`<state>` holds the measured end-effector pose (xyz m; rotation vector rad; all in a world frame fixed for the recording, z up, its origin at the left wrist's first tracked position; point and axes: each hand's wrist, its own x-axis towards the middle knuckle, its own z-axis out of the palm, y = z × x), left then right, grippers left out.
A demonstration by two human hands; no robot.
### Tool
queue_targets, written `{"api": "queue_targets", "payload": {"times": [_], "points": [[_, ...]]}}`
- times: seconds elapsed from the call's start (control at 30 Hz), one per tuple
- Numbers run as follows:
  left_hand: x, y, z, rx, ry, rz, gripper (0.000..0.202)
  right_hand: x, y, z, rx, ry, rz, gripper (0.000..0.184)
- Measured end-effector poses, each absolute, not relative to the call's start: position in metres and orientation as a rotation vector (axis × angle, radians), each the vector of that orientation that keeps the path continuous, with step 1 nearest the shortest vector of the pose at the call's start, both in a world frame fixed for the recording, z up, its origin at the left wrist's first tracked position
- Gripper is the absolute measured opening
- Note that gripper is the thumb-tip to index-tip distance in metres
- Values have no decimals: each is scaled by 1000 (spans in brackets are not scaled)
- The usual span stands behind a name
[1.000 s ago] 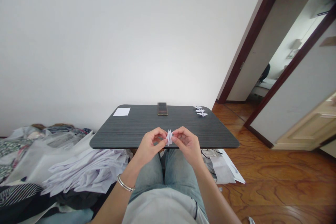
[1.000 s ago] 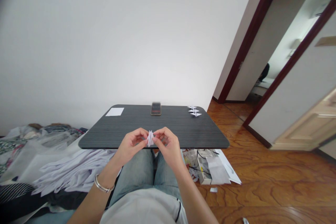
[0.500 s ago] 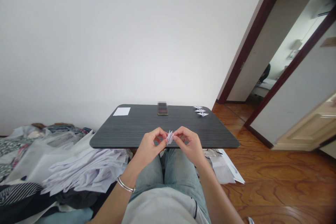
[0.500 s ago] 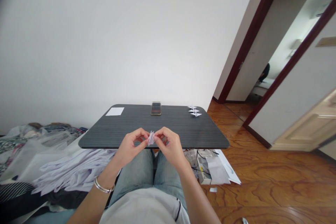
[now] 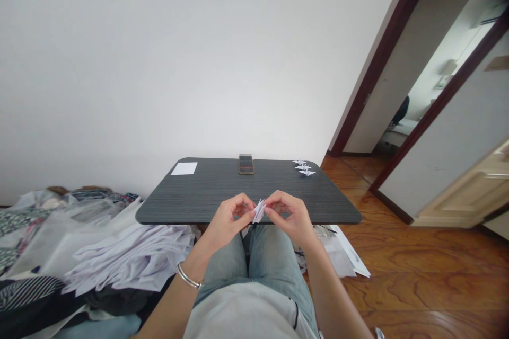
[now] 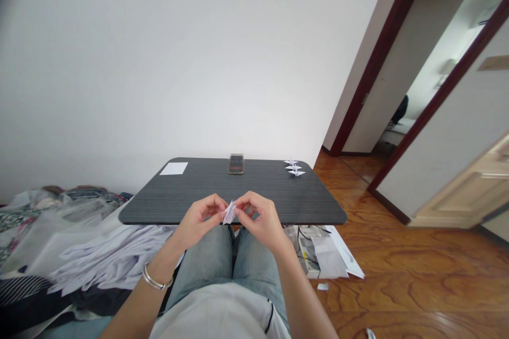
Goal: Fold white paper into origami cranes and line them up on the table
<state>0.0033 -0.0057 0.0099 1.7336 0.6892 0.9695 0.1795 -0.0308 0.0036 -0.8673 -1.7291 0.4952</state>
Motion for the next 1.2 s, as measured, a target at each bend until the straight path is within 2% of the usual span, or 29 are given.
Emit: {"api": "queue_targets", "payload": {"times": [0.33, 0.63, 0.8, 1.2], "points": [[0, -5, 7, 1686, 655, 926, 21, 189, -31, 6, -882, -1840, 473, 6], [4, -6, 5, 1584, 592, 974, 20, 187, -30, 6, -826, -1871, 154, 10], [8, -7, 5, 1544, 519, 1012, 31, 182, -31, 4, -734, -1813, 72, 13], [12, -14, 7, 1589, 550, 1198, 18, 174, -34, 4, -604, -1670, -45, 18]]}}
